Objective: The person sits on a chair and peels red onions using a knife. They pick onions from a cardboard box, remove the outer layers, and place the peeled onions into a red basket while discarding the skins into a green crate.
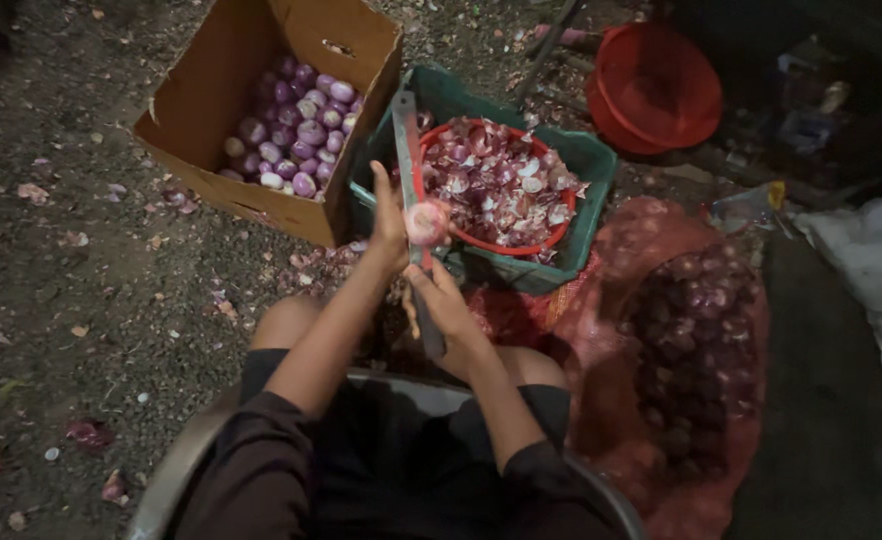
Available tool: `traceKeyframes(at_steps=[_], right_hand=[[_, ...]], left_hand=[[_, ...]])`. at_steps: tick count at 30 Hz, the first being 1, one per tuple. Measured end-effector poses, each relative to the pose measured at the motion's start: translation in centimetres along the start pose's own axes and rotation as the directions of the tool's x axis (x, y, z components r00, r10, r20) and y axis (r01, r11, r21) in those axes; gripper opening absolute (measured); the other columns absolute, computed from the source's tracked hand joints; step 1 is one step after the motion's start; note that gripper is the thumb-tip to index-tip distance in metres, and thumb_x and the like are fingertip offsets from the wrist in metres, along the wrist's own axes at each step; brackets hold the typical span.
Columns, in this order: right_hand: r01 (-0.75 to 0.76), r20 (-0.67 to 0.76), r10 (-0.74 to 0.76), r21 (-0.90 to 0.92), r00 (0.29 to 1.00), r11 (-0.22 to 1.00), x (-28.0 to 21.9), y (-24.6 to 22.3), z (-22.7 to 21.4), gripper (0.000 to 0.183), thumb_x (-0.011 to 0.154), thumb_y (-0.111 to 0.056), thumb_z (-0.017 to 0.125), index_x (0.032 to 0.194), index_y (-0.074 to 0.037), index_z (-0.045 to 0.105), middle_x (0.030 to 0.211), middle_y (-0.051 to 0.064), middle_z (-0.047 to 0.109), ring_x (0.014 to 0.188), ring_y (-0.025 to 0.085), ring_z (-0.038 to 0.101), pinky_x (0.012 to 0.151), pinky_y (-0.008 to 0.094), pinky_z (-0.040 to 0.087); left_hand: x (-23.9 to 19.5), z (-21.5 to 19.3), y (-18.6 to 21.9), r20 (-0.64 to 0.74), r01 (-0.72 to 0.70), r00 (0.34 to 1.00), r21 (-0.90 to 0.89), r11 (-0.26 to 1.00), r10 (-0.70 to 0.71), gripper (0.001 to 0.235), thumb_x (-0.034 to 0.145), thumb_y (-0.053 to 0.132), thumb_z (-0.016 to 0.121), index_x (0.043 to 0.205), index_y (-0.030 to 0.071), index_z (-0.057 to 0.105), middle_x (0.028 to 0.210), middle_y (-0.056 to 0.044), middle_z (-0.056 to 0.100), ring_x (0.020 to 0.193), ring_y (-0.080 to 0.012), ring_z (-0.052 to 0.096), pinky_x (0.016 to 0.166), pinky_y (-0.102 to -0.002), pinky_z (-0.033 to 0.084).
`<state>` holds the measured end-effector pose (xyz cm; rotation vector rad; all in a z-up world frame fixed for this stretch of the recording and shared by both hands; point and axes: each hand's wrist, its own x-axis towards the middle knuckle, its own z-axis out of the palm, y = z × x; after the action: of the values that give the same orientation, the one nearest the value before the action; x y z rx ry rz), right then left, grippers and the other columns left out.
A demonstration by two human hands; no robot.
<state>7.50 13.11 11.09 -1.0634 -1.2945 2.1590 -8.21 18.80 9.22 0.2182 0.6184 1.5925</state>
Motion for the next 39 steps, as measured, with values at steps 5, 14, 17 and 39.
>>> traceKeyframes(at_steps=[5, 14, 17, 39], right_hand=[[-0.003, 0.052, 0.006, -0.061, 0.999, 0.998, 1.5, 1.0, -2.7, 0.026, 0.104, -0.039, 0.053, 0.112, -0.014, 0.053, 0.068, 0.004, 0.057, 0.047, 0.014, 0.055, 0.04, 0.03, 0.049], [-0.226, -0.205, 0.222, 0.007, 0.953, 0.974, 4.0, -1.8, -4.5, 0.071, 0.088, -0.079, 0.051, 0.074, -0.009, 0.055, 0.056, 0.004, 0.053, 0.04, 0.017, 0.053, 0.039, 0.031, 0.048], [-0.178, -0.282, 0.133, -0.138, 0.95, 0.974, 4.7, -1.6, -5.1, 0.071, 0.09, -0.077, 0.052, 0.072, -0.009, 0.056, 0.053, 0.004, 0.053, 0.038, 0.016, 0.05, 0.037, 0.029, 0.043], [0.204, -0.526, -0.22, -0.09, 0.822, 0.975, 8.5, -1.7, -11.6, 0.063, 0.095, -0.07, 0.044, 0.084, -0.011, 0.061, 0.059, 0.006, 0.059, 0.045, 0.019, 0.057, 0.041, 0.035, 0.046]], left_hand=[[2.0, -1.7, -2.8, -0.018, 0.019, 1.0, 0.023, 1.0, -0.018, 0.102, 0.077, 0.092, 0.031, 0.138, 0.012, 0.048, 0.081, -0.018, 0.069, 0.061, -0.031, 0.07, 0.052, -0.044, 0.059], [6.0, -4.7, -6.8, -0.069, -0.133, 0.987, 0.123, 0.983, 0.142, 0.07, 0.096, 0.072, 0.041, 0.116, 0.008, 0.06, 0.099, -0.008, 0.068, 0.084, -0.0175, 0.07, 0.075, -0.032, 0.059], [7.3, -6.6, -7.9, -0.07, -0.14, 0.987, 0.103, 0.985, 0.148, 0.046, 0.103, 0.052, 0.047, 0.111, 0.009, 0.06, 0.097, -0.007, 0.066, 0.083, -0.0174, 0.067, 0.073, -0.033, 0.057], [6.3, -5.8, -4.0, -0.062, -0.093, 0.995, -0.451, 0.888, 0.073, 0.018, 0.099, 0.025, 0.053, 0.102, 0.008, 0.058, 0.077, -0.007, 0.055, 0.071, -0.0266, 0.059, 0.066, -0.041, 0.055]])
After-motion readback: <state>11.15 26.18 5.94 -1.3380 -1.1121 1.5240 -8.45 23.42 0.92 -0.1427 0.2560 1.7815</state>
